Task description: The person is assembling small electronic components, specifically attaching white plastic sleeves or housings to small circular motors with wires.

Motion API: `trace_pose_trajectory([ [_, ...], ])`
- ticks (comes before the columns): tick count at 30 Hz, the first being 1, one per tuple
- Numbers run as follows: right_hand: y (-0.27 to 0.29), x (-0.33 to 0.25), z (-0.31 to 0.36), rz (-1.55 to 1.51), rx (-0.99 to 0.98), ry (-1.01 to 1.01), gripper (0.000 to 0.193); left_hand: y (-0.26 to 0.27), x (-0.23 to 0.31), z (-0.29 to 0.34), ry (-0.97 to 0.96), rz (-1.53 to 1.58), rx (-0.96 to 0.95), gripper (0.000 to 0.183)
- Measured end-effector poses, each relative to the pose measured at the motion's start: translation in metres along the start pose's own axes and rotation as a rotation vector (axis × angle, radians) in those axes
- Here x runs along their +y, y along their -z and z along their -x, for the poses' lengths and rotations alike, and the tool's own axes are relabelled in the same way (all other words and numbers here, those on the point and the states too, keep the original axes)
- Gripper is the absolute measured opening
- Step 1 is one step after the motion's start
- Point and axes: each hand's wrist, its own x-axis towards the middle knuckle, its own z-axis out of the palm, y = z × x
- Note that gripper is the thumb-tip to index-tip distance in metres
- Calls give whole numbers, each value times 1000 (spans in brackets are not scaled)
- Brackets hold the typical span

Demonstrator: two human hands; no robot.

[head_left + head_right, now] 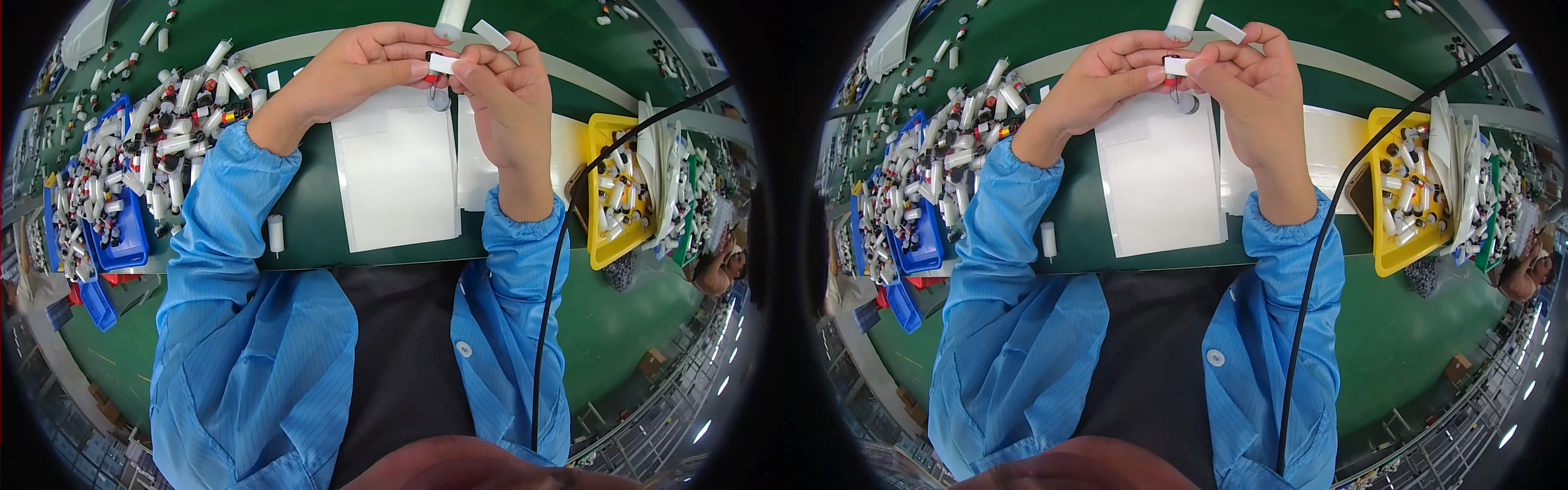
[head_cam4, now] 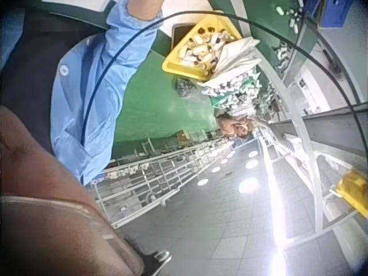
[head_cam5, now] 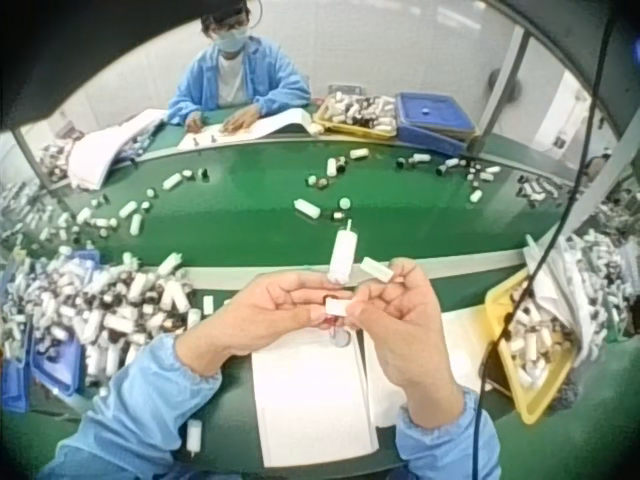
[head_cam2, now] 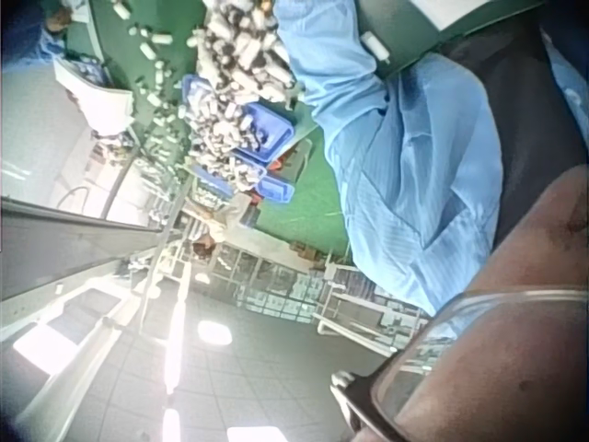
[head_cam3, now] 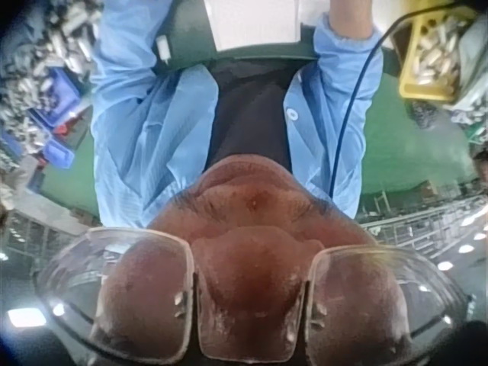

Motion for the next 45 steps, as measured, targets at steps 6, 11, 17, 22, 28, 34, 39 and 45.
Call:
trace_pose_trajectory([
  [6,5,1,0,-5,-15,-25,44,-1,-3,-1,0,45,16,39],
  [11,6,0,0,-107,-23,-59,46,1,-6,-1,21,82,20,39],
  [17,4,0,3,-43,-18,-18,44,-5,-5,-2,-1,84,24,38],
  [22,7,3,1,-119,-28,-66,45,-5,-4,-2,-15,12,41,38],
  [28,12,7,-1,-211,-24,-112,47,-1,-6,-1,-36,-56,29,38],
  [34,7,2,1,-189,-4,-127,46,-3,-5,-2,-30,-29,40,36],
  [39,4,3,2,0,25,-51,38,-8,-3,-3,-22,-11,56,35],
  [45,-1,8,2,122,22,61,40,-5,-5,-2,-19,33,51,34],
])
